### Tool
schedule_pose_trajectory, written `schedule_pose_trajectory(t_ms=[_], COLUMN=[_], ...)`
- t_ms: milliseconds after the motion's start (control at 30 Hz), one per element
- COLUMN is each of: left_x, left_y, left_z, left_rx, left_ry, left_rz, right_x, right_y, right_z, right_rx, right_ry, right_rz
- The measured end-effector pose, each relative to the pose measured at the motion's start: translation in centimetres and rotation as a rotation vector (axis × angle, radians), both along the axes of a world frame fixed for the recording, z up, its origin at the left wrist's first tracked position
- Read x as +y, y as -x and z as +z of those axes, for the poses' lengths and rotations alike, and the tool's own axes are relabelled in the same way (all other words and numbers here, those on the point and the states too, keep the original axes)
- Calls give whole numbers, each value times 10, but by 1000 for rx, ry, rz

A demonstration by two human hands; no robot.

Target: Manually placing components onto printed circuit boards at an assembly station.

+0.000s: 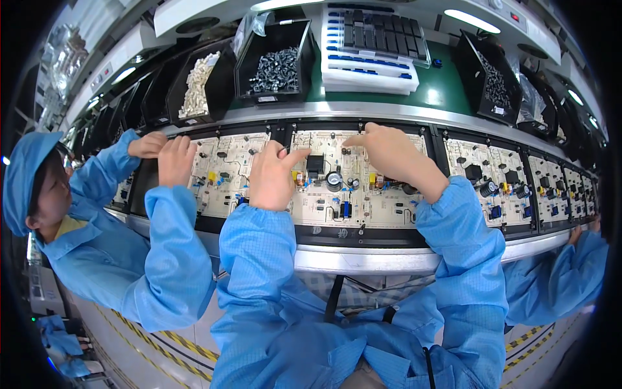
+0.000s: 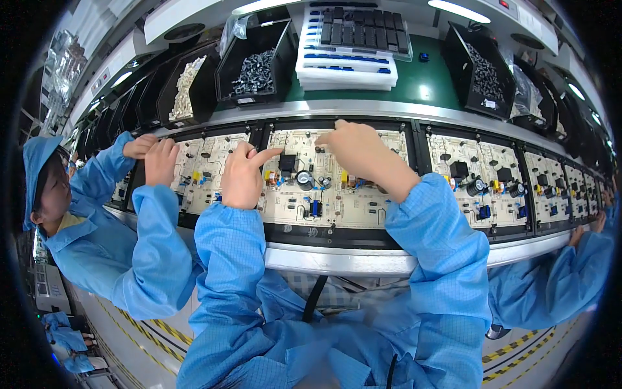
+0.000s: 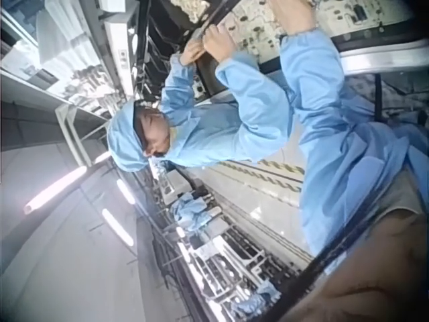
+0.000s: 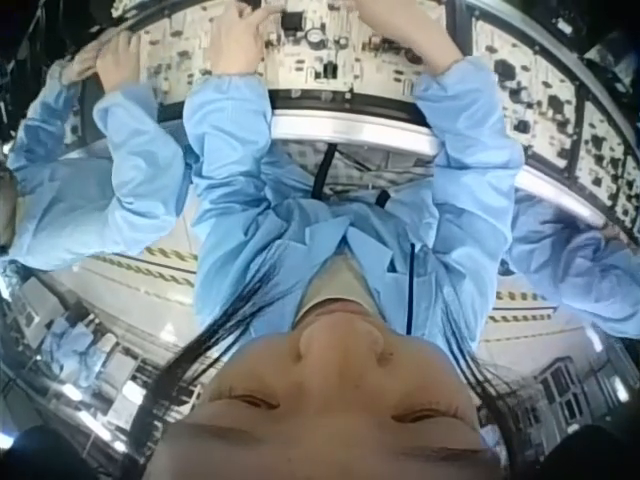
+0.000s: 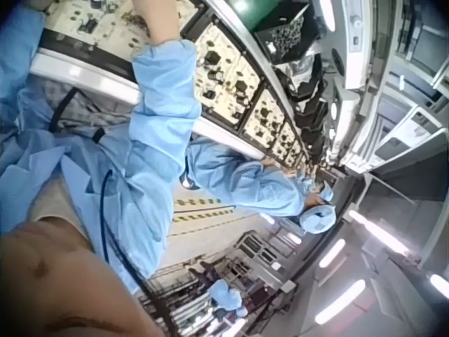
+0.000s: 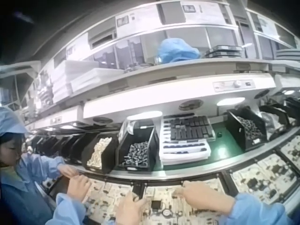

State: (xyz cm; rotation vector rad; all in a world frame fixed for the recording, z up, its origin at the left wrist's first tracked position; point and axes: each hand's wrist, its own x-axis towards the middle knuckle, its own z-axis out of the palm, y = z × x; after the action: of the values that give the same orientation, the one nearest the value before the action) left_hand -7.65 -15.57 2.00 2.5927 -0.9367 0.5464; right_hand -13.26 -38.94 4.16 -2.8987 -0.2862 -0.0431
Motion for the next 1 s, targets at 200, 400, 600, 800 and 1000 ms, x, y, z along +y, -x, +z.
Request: schedule_pose_trajectory(t_ms=[200,400,600,800,1000], left_x=[-1,-2,-3,0,1], left_y=[3,4,5,4,3], left_z=[1,1,3,3,1], left_rx=[-38,-122,-128,150,230], left_ry=[28,92,84,-110,-272], left_rz=[-93,-30,-6,235,204], right_x=[-22,-34,-45,-30,-9], right_y=[2,6,7,8,11], right_z=[11,20,16,26,33], right_rx=[-109,-82,-177,-307,-258], right_ry=[-20,-18,-34,-133,-192], right_rz=[-52,-32,12,26,12])
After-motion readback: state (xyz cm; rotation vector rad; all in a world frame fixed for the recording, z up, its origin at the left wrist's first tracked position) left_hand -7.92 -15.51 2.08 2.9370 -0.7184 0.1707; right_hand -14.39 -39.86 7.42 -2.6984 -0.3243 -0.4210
